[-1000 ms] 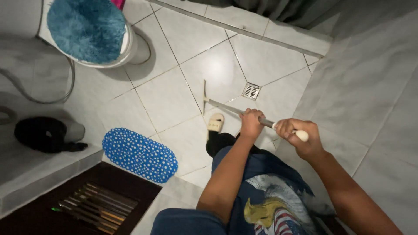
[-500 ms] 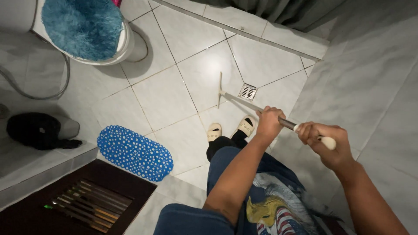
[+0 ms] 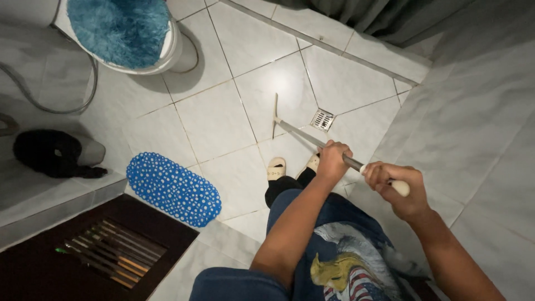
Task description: The person uses a floor squeegee to push water across a tiled bathroom floor toward the drain. They move around the room, clearing water from different areas, including near the toilet and a blue bath mat.
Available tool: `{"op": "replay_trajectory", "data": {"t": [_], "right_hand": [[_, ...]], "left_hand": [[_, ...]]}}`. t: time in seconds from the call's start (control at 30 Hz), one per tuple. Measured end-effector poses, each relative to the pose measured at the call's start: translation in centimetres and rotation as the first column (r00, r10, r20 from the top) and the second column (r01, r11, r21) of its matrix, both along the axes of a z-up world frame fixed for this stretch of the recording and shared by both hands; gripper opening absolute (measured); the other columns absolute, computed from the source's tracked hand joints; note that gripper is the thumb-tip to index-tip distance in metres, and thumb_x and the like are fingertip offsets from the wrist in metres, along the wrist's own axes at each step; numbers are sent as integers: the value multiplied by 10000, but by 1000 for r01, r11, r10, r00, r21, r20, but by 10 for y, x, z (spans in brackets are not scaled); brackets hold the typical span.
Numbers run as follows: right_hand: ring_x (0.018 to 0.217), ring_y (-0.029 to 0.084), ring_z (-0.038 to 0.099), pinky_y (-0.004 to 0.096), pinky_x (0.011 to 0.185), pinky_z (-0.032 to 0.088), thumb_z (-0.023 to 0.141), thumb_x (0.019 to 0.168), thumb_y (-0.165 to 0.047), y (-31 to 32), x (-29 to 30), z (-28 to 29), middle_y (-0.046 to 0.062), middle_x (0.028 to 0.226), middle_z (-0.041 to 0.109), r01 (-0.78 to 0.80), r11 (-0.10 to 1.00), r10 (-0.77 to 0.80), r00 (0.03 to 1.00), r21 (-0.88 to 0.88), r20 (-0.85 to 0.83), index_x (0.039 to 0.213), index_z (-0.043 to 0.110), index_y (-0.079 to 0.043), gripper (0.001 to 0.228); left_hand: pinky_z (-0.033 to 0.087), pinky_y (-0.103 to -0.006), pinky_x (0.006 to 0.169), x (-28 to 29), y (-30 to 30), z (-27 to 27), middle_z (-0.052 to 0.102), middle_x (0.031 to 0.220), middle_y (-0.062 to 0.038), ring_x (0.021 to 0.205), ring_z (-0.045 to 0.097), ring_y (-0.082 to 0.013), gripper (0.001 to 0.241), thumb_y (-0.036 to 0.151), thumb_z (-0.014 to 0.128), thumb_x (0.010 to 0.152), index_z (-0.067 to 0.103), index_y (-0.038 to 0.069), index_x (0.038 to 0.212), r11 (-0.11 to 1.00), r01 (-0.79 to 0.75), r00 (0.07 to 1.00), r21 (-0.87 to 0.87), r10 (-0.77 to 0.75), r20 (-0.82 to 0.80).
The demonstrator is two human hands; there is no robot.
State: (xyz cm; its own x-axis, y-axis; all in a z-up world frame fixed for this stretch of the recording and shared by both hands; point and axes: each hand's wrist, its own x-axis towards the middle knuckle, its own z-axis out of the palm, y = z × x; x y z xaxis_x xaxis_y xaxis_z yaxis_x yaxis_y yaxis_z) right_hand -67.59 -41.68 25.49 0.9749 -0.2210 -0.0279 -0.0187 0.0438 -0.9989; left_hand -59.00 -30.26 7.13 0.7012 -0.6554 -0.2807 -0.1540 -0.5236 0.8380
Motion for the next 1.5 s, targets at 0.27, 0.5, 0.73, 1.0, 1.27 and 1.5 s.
{"op": "replay_trajectory", "data": {"t": [0.27, 0.5, 0.73, 1.0, 1.27, 1.5], "right_hand": [[699, 179, 509, 415, 859, 508, 597, 853, 2, -16, -19, 24, 43, 691, 496, 49, 996, -55, 995, -72, -83, 710, 393, -88, 264], [677, 168, 477, 393, 803, 474, 605, 865, -43, -20, -37, 27, 35, 666, 492, 94, 991, -101, 993, -94, -69, 691, 425, -96, 256], [703, 178, 619, 434, 997, 518, 603, 869, -85, -5, -35, -3, 46, 701, 594, 88, 975, -97, 995, -202, -31, 680, 492, -106, 221], [719, 179, 485, 407, 938, 485, 571, 870, -48, 2, 11, 6, 36, 708, 492, -5, 999, 4, 999, 42, 34, 727, 408, -80, 219], [705, 180, 485, 422, 989, 460, 600, 853, -47, 5, 4, 2, 37, 704, 509, 36, 996, -41, 997, 87, 59, 715, 449, -85, 208], [673, 178, 509, 422, 949, 486, 576, 814, 21, 5, 3, 5, 39, 674, 508, 36, 999, -35, 998, -9, 47, 700, 426, -78, 212]], "left_hand": [[470, -584, 1026, -31, -31, -8, 681, 837, -84, 958, 586, -330, 70, 46, 707, 779, 686, 94, 731, 998, 47, 999, -46, -47, -5], [367, -632, 1062, -36, -41, 11, 679, 765, -49, 905, 598, -293, 97, 42, 744, 753, 698, 92, 684, 992, 100, 995, -74, -98, 31], [489, -497, 912, -12, -13, -2, 668, 760, -34, 846, 594, -269, 176, 63, 675, 809, 635, 121, 647, 963, 269, 951, 28, -270, 150], [493, -466, 836, 14, -5, -7, 688, 779, -93, 880, 611, -316, 125, 68, 674, 803, 657, 57, 680, 997, -33, 999, -72, 35, 32], [485, -442, 811, 8, -1, 1, 706, 755, -101, 828, 618, -312, 71, 43, 687, 733, 691, 50, 663, 996, -35, 997, -85, 41, 67], [510, -401, 753, -2, -1, -24, 692, 769, -82, 811, 604, -293, 104, 39, 656, 758, 653, 62, 657, 994, 69, 983, -87, -52, 178]]}}
